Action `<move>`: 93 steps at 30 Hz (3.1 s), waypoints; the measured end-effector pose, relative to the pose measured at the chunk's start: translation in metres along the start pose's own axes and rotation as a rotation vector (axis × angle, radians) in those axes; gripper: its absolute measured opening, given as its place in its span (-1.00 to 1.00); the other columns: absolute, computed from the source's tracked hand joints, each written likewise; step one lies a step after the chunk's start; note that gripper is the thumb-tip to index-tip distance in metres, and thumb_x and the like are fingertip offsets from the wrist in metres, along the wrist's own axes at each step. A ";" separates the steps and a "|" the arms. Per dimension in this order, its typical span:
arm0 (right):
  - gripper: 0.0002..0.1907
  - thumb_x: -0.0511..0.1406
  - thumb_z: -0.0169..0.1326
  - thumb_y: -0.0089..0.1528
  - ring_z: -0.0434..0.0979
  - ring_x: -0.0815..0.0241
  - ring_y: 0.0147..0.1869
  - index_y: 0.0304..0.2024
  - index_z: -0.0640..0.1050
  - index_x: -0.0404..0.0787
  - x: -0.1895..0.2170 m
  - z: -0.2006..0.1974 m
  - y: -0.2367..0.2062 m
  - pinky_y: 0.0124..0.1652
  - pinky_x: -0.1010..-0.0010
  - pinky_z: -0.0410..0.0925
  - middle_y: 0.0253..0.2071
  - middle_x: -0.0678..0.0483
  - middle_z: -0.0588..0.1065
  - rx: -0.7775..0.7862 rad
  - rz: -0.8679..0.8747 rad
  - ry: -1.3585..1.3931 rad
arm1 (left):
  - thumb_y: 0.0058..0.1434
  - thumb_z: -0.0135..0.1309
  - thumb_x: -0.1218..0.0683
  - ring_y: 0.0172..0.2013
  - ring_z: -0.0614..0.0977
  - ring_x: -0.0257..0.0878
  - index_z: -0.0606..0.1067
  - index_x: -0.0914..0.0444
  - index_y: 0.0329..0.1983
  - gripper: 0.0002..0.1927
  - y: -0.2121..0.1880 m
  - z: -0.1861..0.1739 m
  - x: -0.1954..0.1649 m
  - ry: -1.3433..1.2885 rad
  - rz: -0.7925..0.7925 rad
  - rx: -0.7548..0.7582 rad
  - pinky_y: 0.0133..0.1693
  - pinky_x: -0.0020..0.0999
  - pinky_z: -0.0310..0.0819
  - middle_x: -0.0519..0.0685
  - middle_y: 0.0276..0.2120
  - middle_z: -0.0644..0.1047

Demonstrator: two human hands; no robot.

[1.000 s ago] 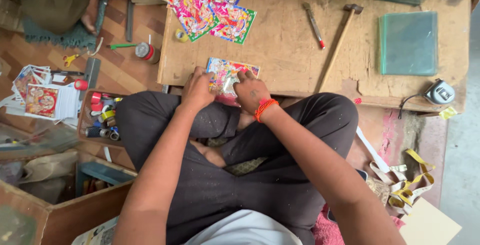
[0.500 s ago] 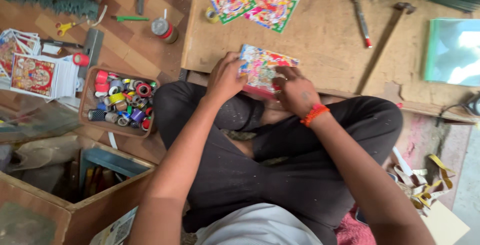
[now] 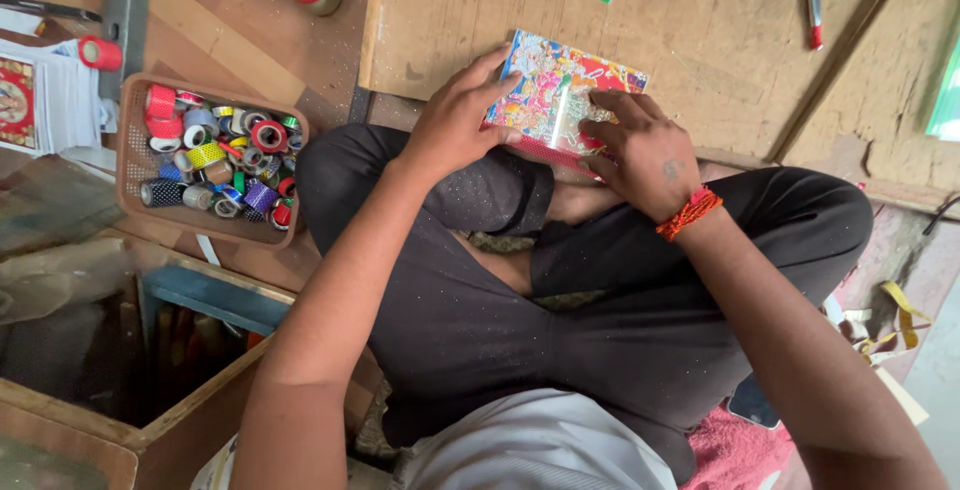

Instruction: The person sits on the floor and wraps red patterned tape around the edges of small decorated picture plaques, pressing the tape down along each side and trimming the excess with a small blade. They set finished plaques on the table with others and pick up the next one to repeat the process.

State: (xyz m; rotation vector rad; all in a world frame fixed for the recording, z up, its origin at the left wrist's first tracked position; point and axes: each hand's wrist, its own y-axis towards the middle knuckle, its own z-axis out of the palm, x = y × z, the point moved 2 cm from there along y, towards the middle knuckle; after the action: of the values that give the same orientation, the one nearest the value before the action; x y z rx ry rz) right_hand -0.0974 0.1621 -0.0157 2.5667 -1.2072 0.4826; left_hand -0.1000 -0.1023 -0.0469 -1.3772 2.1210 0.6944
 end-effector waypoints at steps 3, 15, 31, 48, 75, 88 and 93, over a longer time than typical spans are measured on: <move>-0.58 -0.21 0.27 0.09 0.43 -0.03 0.35 0.00 0.64 -0.15 -0.002 0.003 -0.003 0.16 0.17 0.40 0.32 0.02 0.44 0.002 -0.025 -0.009 | 0.00 0.44 0.10 0.37 0.35 0.04 0.50 0.33 0.24 -0.29 -0.002 0.000 0.002 -0.011 0.008 0.024 0.31 -0.17 0.29 0.12 0.42 0.27; -0.57 -0.29 0.22 0.14 0.32 -0.02 0.48 0.09 0.63 -0.10 -0.012 0.006 -0.009 0.27 0.22 0.34 0.40 -0.05 0.36 0.016 -0.106 -0.032 | 0.04 0.42 0.03 0.39 0.32 0.09 0.48 0.34 0.26 -0.28 0.005 0.001 0.004 0.066 0.049 0.076 0.31 -0.12 0.27 0.18 0.43 0.22; -0.71 -0.22 0.25 0.20 0.41 -0.03 0.42 -0.04 0.63 -0.12 0.000 0.004 -0.001 0.22 0.14 0.39 0.37 -0.06 0.41 -0.026 -0.130 -0.149 | -0.01 0.44 0.02 0.14 0.60 -0.04 0.50 0.21 0.27 -0.27 0.003 -0.010 0.010 0.189 0.105 0.100 -0.01 -0.14 0.54 -0.01 0.42 0.25; 0.31 -0.14 0.51 -0.27 0.33 -0.15 0.18 0.52 0.23 -0.08 0.043 0.032 0.087 -0.04 0.07 0.38 0.10 -0.10 0.35 0.044 0.051 -0.147 | 0.03 0.22 0.35 -0.16 0.71 -0.02 0.59 0.32 -0.02 -0.61 -0.004 -0.001 0.031 0.317 0.148 0.096 -0.23 -0.17 0.60 0.10 0.39 0.26; -0.53 -0.22 0.22 0.25 0.47 -0.02 0.29 0.17 0.45 -0.23 0.036 0.152 0.004 0.27 0.16 0.34 0.17 -0.05 0.46 -0.616 0.972 2.358 | -0.04 0.43 0.12 0.01 0.63 0.00 0.48 0.17 0.28 -0.25 -0.001 -0.008 0.011 0.252 0.109 0.130 -0.08 -0.12 0.55 -0.06 0.38 0.29; -0.82 -0.51 0.23 0.14 0.60 0.33 -0.22 -0.19 0.57 -0.35 0.048 0.033 -0.056 -0.18 0.50 0.47 -0.25 0.08 0.62 -0.897 0.602 1.307 | 0.20 0.22 0.15 -0.15 0.61 -0.12 0.52 0.22 0.16 -0.57 -0.029 -0.050 -0.112 -0.263 -0.097 -0.323 -0.21 -0.30 0.49 0.02 0.17 0.53; -0.84 -0.50 0.22 0.15 0.47 0.43 -0.34 -0.31 0.46 -0.33 0.053 -0.039 -0.084 -0.33 0.56 0.37 -0.38 0.14 0.51 -0.623 0.478 1.083 | 0.43 0.20 0.06 0.05 0.57 -0.15 0.50 0.28 0.07 -0.74 -0.010 -0.054 -0.157 -0.094 0.272 -0.431 0.14 -0.29 0.43 -0.03 0.02 0.57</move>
State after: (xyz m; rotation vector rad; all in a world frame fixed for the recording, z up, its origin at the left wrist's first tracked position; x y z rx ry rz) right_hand -0.0073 0.1917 0.0335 1.1456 -1.2029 1.1534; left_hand -0.0431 -0.0376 0.0954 -1.2366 2.1860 1.3616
